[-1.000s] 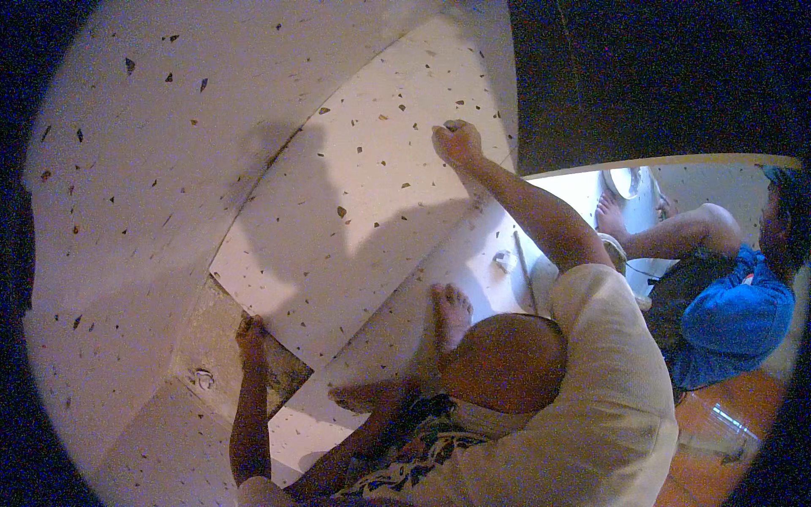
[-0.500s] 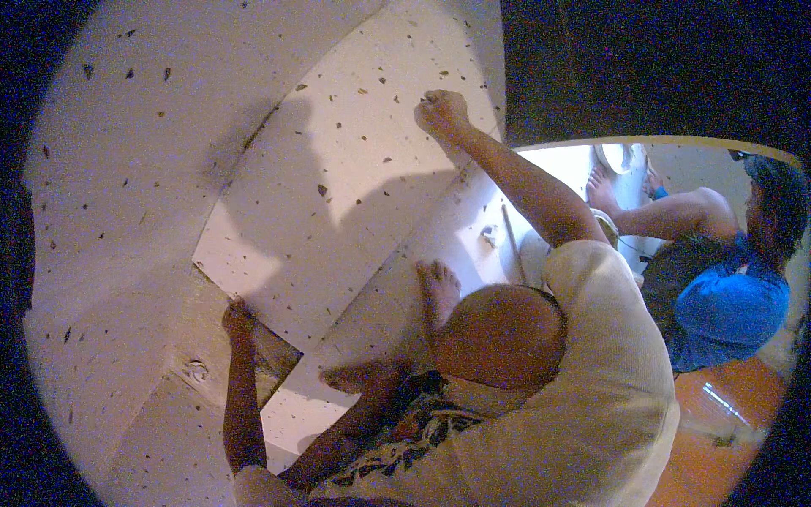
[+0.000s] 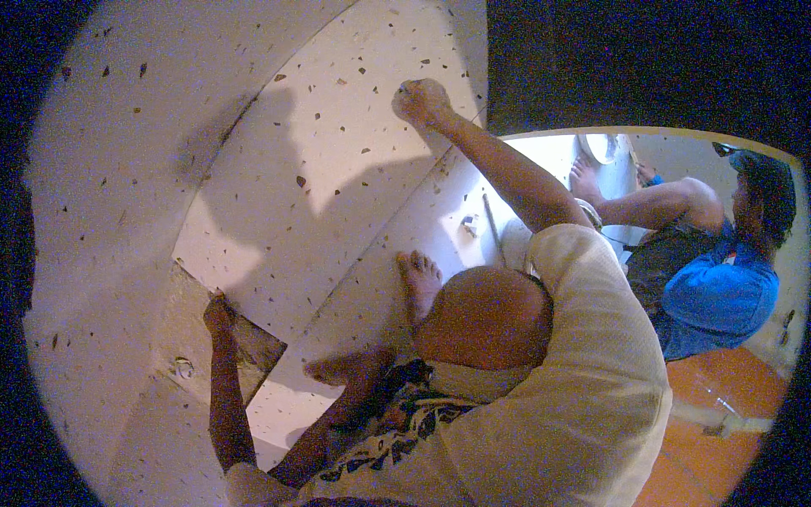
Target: The person installs white terrazzo-style floor tiles by applying adhesive with a trowel and tapping the tiles into place with a rubber mallet. They work methodically to fill gaps and ensure the tiles are level with the surrounding floor.
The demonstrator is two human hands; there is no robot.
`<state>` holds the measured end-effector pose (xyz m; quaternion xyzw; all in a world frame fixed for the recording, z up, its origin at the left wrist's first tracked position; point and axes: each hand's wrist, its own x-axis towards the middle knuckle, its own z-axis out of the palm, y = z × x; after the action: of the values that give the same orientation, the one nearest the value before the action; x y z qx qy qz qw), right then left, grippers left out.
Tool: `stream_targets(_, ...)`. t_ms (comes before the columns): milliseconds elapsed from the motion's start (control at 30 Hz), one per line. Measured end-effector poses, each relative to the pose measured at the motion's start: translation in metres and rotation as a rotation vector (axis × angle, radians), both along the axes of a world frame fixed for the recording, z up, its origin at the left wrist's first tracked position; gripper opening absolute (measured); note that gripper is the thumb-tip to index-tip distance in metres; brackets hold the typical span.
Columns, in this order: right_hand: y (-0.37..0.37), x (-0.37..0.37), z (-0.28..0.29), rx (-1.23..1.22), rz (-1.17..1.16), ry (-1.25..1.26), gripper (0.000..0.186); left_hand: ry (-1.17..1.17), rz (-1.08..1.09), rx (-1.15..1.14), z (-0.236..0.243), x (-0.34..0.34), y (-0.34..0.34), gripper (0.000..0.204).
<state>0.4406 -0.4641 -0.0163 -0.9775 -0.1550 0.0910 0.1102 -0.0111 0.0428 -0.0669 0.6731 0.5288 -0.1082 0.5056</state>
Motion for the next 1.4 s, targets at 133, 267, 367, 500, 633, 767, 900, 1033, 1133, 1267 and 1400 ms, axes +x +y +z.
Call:
stream_targets(133,-0.015,0.003,-0.016,0.029,0.051,-0.092,0.027,-0.104,-0.258,0.212,-0.017,-0.005,0.009,0.04)
stream_targets(267,-0.014,-0.006,-0.007,0.009,0.003,-0.092,0.027,-0.144,0.132,-0.102,0.014,0.014,-0.018,0.031)
stream_targets(367,-0.017,-0.009,-0.006,0.07,0.017,-0.192,0.026,-0.061,0.073,-0.014,0.028,0.027,-0.029,0.03)
stream_targets(500,-0.002,-0.001,0.009,0.041,0.025,-0.009,0.029,-0.141,0.051,-0.02,-0.012,-0.007,0.0,0.031)
stream_targets(633,-0.019,-0.003,0.001,0.11,-0.006,-0.013,0.031,0.034,-0.004,0.021,-0.005,0.017,-0.005,0.035)
stream_targets(767,-0.023,-0.006,-0.011,0.099,0.068,-0.197,0.031,-0.031,-0.141,0.157,-0.002,0.01,0.002,0.041)
stream_targets(900,-0.011,-0.009,-0.004,0.063,0.116,-0.128,0.036,0.112,-0.249,0.281,0.001,0.012,0.0,0.041)
stream_targets(1033,-0.014,-0.007,-0.005,0.083,0.127,-0.136,0.036,-0.093,-0.333,0.356,-0.015,0.0,0.012,0.042)
stream_targets(1133,-0.022,-0.01,-0.01,0.109,0.122,-0.181,0.036,-0.002,-0.605,0.517,-0.03,0.006,0.02,0.041)
stream_targets(1267,-0.012,-0.017,-0.003,0.119,0.132,-0.127,0.041,0.302,-1.162,1.044,-0.053,-0.007,0.057,0.041)
stream_targets(1400,0.025,-0.054,0.034,0.209,0.133,-0.314,0.047,0.061,-0.361,0.352,-0.029,-0.002,0.021,0.043)
